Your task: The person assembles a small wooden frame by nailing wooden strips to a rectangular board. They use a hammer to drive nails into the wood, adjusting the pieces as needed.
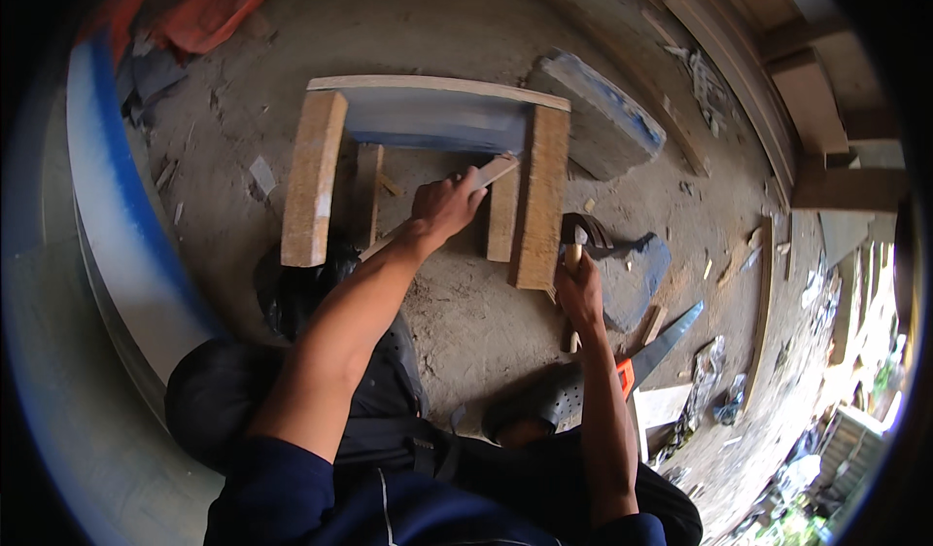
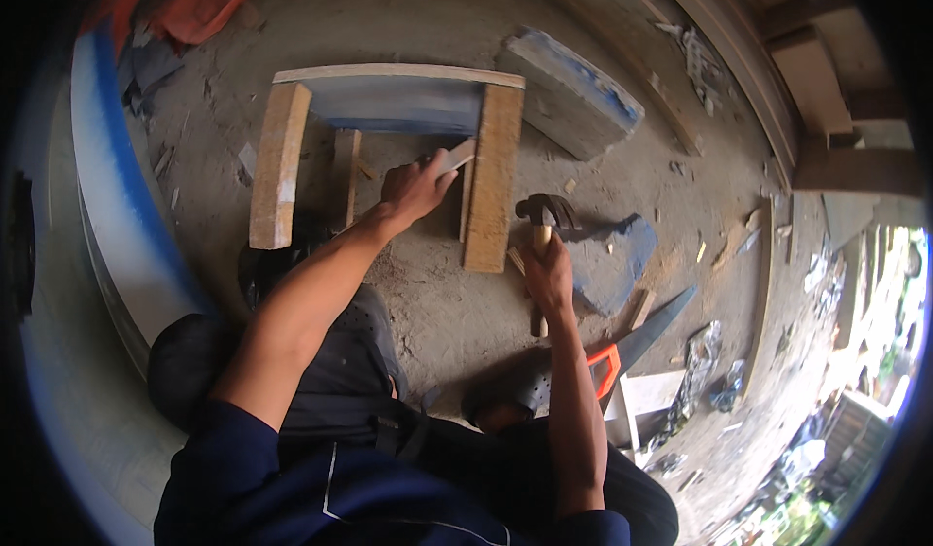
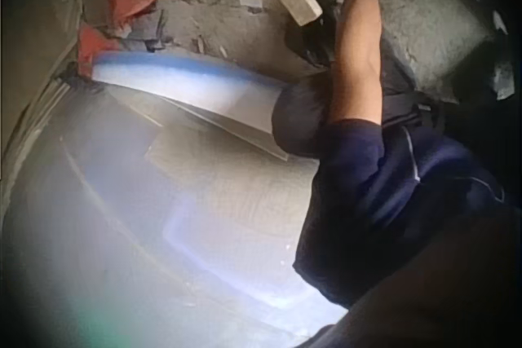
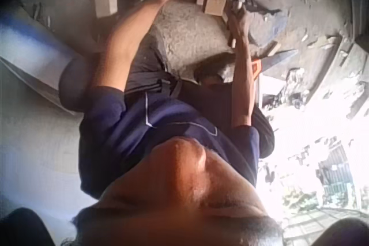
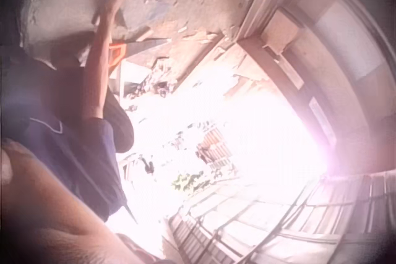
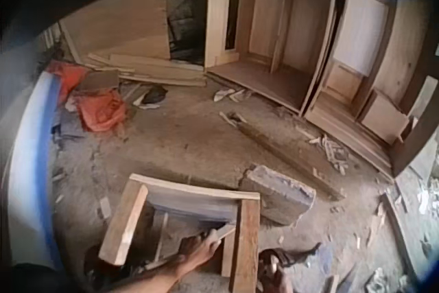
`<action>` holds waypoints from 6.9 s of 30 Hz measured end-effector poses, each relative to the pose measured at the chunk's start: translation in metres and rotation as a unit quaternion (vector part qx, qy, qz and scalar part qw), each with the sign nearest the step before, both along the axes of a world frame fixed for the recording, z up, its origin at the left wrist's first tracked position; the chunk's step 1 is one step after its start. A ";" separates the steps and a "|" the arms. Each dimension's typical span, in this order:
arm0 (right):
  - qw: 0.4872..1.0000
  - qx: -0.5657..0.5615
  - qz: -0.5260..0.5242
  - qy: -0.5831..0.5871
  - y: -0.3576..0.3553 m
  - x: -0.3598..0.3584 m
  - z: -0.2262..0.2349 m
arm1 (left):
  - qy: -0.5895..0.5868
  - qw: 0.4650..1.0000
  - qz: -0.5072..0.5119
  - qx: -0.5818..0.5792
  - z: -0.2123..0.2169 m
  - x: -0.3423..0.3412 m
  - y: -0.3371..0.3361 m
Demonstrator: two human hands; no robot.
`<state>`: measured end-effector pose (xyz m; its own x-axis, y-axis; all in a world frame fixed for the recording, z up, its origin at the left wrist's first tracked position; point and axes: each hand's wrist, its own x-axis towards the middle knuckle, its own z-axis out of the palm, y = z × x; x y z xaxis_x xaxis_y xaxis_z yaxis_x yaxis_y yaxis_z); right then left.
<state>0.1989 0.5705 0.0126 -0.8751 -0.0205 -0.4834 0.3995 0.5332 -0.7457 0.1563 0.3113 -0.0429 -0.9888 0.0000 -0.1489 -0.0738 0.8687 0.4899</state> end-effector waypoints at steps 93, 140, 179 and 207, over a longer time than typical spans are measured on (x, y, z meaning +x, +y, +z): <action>0.968 -0.230 -0.099 0.005 -0.077 -0.105 -0.120 | -0.020 0.893 0.437 -0.105 -0.047 0.177 -0.108; 0.963 -0.241 -0.118 0.018 -0.080 -0.116 -0.132 | 0.077 0.855 0.510 0.047 -0.053 0.152 -0.079; 0.991 0.043 -0.065 0.106 -0.108 -0.057 -0.006 | -0.080 0.996 0.001 0.033 -0.039 -0.032 -0.006; 0.950 0.249 0.049 0.182 -0.106 -0.036 -0.020 | -0.050 0.998 -0.012 -0.047 -0.033 -0.030 -0.007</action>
